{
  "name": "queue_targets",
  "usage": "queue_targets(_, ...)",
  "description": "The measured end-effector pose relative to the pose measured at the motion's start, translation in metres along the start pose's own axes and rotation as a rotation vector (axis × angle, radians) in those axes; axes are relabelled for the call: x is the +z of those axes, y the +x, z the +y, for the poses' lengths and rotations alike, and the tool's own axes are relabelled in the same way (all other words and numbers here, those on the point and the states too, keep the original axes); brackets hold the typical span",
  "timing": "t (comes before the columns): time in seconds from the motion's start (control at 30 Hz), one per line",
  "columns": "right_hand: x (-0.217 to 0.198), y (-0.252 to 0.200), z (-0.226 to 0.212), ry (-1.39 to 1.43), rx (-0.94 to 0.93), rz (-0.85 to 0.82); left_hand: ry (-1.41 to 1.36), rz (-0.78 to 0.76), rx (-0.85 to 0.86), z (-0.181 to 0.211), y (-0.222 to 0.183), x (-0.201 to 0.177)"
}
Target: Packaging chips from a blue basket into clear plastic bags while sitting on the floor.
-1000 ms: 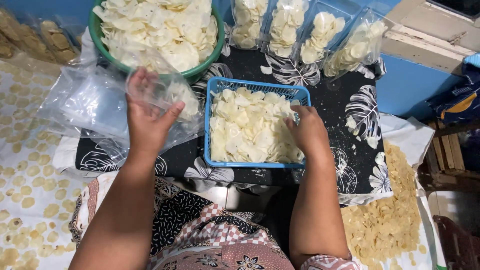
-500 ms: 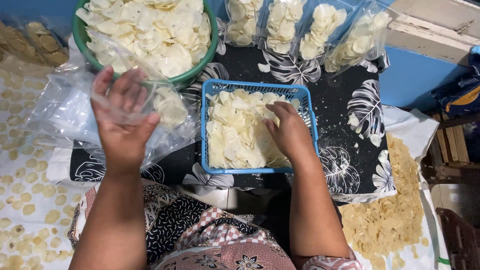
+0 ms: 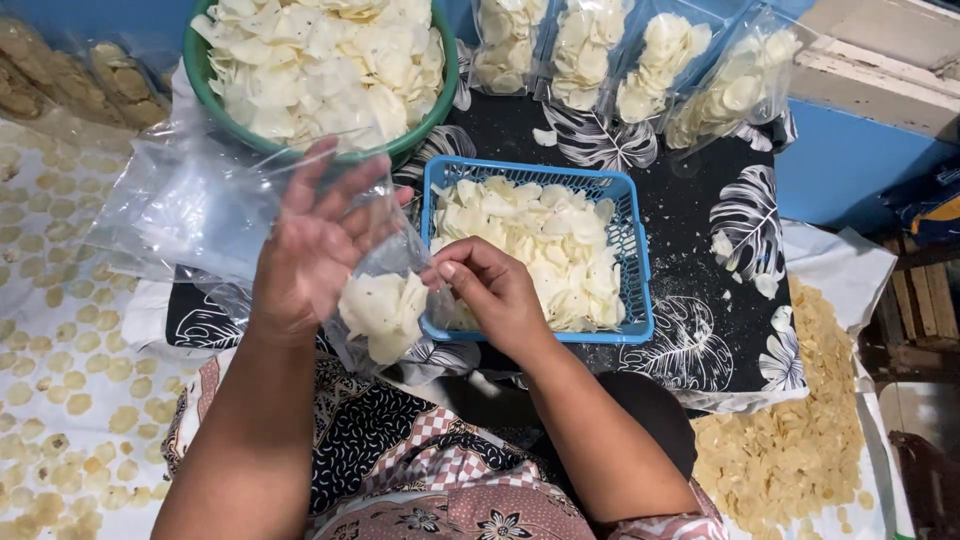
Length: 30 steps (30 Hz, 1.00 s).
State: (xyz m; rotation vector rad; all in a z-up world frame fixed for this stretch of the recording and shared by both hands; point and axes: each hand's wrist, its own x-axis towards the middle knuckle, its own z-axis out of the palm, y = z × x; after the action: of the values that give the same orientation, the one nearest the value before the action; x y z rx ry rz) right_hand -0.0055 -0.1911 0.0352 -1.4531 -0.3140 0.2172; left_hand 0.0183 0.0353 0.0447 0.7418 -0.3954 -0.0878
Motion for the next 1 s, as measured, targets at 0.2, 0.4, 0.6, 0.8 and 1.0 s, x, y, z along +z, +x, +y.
queue_targets(0.2,-0.007,0.005,0.012,-0.105,-0.182,0.075,0.357,0.196,0.013,-0.042,-0.002,0.008)
queue_targets(0.4,-0.005,0.012,0.024,0.060,-0.202,0.343,0.398,0.300,0.203,-0.037,-0.006,0.024)
queue_targets(0.6,-0.008,0.006,0.017,-0.183,-0.271,0.143,0.472,0.329,0.386,-0.018,-0.009,0.018)
queue_targets(0.8,-0.009,0.007,0.023,-0.324,-0.373,0.165,0.735,0.253,0.375,-0.036,-0.024,0.016)
queue_targets(1.0,-0.014,0.001,0.007,-0.108,-0.242,0.023,0.558,0.244,0.552,-0.027,-0.011,0.032)
